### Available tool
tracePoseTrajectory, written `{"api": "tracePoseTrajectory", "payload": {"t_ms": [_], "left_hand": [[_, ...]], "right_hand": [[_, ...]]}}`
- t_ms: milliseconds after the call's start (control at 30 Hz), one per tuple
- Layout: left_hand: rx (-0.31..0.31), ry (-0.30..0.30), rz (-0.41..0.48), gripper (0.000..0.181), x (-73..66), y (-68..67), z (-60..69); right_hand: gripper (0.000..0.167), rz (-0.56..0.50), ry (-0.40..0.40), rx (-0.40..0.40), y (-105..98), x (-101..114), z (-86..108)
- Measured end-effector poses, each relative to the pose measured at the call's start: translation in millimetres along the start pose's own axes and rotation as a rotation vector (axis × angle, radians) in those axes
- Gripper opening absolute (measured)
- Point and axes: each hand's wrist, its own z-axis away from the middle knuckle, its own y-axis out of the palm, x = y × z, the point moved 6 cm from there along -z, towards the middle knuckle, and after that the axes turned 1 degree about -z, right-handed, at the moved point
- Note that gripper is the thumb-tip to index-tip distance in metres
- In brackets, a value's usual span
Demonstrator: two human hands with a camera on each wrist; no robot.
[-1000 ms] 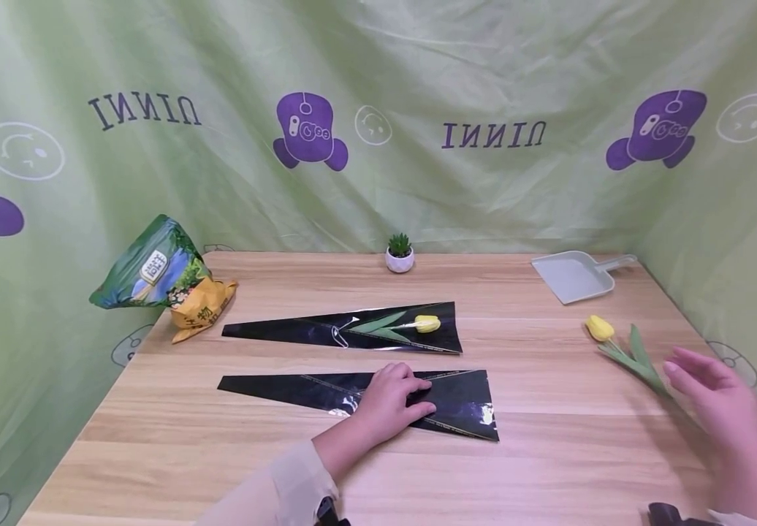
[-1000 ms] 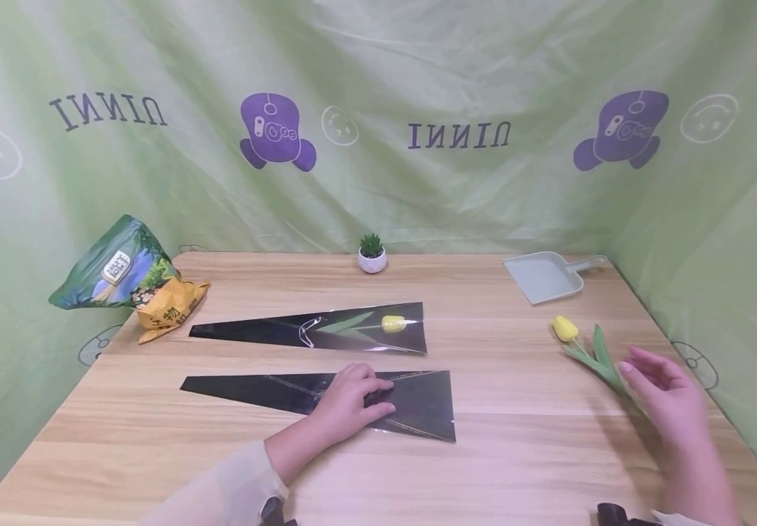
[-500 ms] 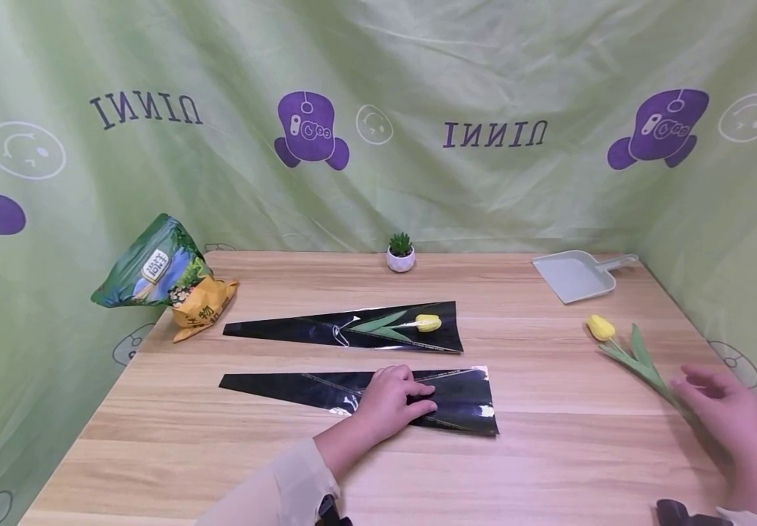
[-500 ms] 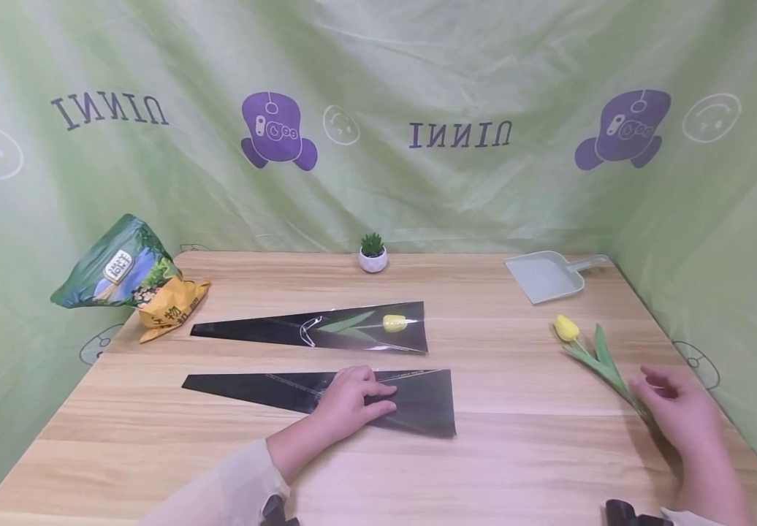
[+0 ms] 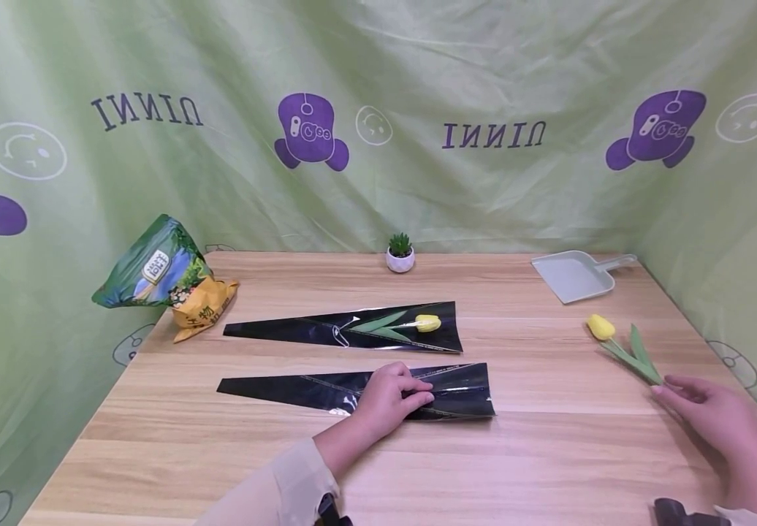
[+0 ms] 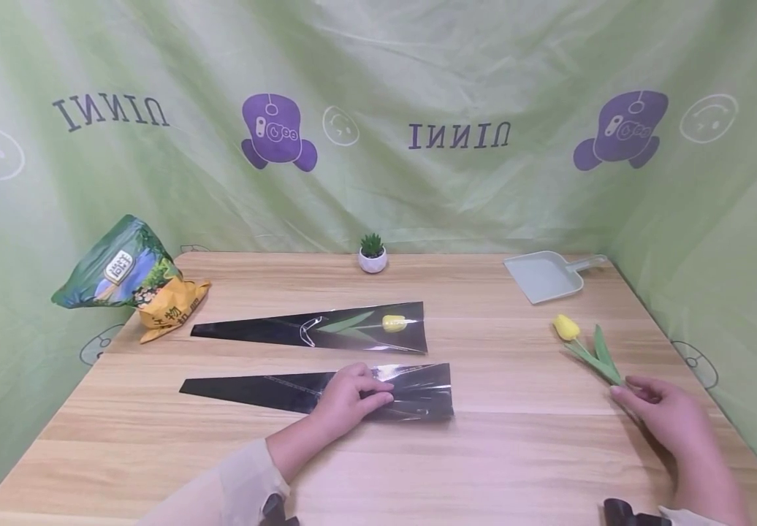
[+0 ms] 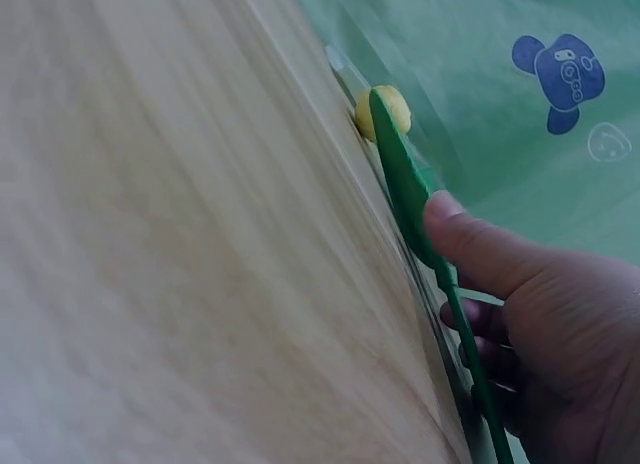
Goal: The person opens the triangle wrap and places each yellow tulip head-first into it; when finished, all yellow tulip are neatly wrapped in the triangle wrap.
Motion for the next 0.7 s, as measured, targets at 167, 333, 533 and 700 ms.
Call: {"api": "tracePoseTrajectory", "payload": {"t_ms": [167, 333, 533, 700], "left_hand": [[-0.032, -0.031, 0.101, 0.016, 0.1, -2.8, 0.1], [-0.076, -0.041, 0.147, 0.016, -0.3, -6.1, 0.0], [-0.100, -0.033, 0.176, 0.016, 1.4, -5.6, -1.0], [-0.092, -0.034, 0.162, 0.017, 1.7, -5.7, -1.5]], "right_hand": [[0.067, 0.021, -0.033, 0.010, 4, 4, -0.6], [0.065, 0.029, -0.034, 0.029, 6, 7, -1.3], [0.065, 0.015, -0.042, 0.008, 1, 18, 0.4], [0.060, -0.090, -0.084, -0.063, -7, 40, 1.6]]}}
